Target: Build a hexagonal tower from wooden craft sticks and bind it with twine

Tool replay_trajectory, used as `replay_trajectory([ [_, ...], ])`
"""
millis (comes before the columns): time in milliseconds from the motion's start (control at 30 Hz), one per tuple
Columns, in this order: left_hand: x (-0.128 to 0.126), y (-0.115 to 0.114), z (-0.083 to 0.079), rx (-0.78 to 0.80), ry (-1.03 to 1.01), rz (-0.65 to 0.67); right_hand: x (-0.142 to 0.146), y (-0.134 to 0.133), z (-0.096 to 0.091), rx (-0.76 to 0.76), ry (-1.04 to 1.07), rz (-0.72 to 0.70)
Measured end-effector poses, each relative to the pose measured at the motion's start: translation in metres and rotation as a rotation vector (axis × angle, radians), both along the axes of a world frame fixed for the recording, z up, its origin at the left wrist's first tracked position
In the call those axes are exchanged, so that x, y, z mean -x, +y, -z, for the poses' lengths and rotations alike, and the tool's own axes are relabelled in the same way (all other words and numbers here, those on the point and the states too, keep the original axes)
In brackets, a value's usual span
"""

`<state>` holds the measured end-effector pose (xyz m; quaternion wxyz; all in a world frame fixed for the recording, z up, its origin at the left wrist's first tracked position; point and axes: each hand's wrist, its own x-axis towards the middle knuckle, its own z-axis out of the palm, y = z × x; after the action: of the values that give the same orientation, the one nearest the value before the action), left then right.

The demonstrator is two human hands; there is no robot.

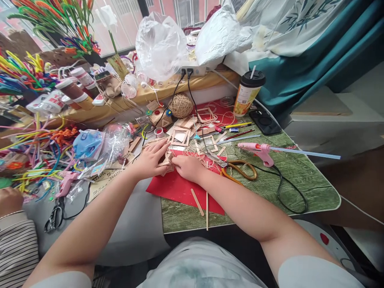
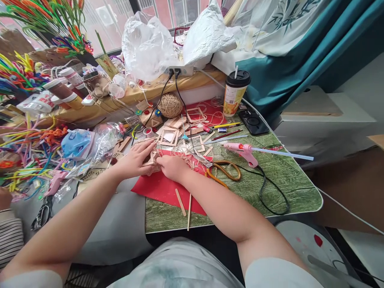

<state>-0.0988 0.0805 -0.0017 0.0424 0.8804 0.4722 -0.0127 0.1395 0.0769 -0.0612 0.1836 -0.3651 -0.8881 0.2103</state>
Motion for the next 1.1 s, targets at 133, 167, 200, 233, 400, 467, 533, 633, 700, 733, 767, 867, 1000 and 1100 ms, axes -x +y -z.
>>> replay_trajectory([
  [133, -0.001, 0.002, 0.000, 0.015, 0.041, 0.004, 0.001, -0.002, -0.003, -0.014, -0.090, -0.019],
  [167, -0.002, 0.003, 0.001, 0.018, 0.043, 0.004, 0.001, -0.003, -0.003, -0.013, -0.102, -0.029],
  [200, -0.002, 0.003, 0.001, 0.020, 0.042, 0.005, 0.001, -0.004, -0.004, -0.012, -0.111, -0.042],
  [233, -0.001, 0.004, 0.001, 0.019, 0.040, 0.005, 0.002, -0.005, -0.004, -0.011, -0.122, -0.056],
  [400, 0.000, 0.004, 0.002, 0.004, 0.025, 0.012, 0.003, -0.006, -0.005, -0.009, -0.174, -0.056],
  [467, 0.000, 0.003, 0.001, 0.007, 0.017, 0.012, 0.004, -0.004, -0.004, -0.008, -0.194, -0.033],
  [533, 0.000, 0.003, 0.000, 0.019, 0.012, 0.012, 0.003, -0.001, -0.004, -0.003, -0.213, -0.004],
  [633, 0.001, 0.003, -0.001, 0.025, 0.006, 0.007, -0.001, 0.002, -0.005, 0.003, -0.234, 0.028],
  [700, 0.001, 0.002, -0.001, 0.018, -0.007, 0.001, -0.005, 0.005, -0.005, 0.000, -0.205, 0.023],
  [733, 0.001, 0.002, -0.001, 0.016, -0.015, -0.002, -0.007, 0.006, -0.005, 0.001, -0.172, 0.015],
  [767, 0.001, 0.002, -0.001, 0.017, -0.021, -0.005, -0.009, 0.006, -0.005, 0.006, -0.133, 0.008],
  [867, 0.001, 0.000, -0.002, 0.027, -0.027, -0.010, -0.010, 0.007, -0.003, 0.028, -0.059, 0.019],
  [1000, 0.001, -0.001, -0.003, 0.028, -0.032, -0.013, -0.004, 0.006, -0.001, 0.029, -0.094, 0.057],
  [1100, 0.001, -0.001, -0.003, 0.029, -0.028, -0.007, -0.002, 0.005, -0.002, 0.012, -0.112, 0.052],
])
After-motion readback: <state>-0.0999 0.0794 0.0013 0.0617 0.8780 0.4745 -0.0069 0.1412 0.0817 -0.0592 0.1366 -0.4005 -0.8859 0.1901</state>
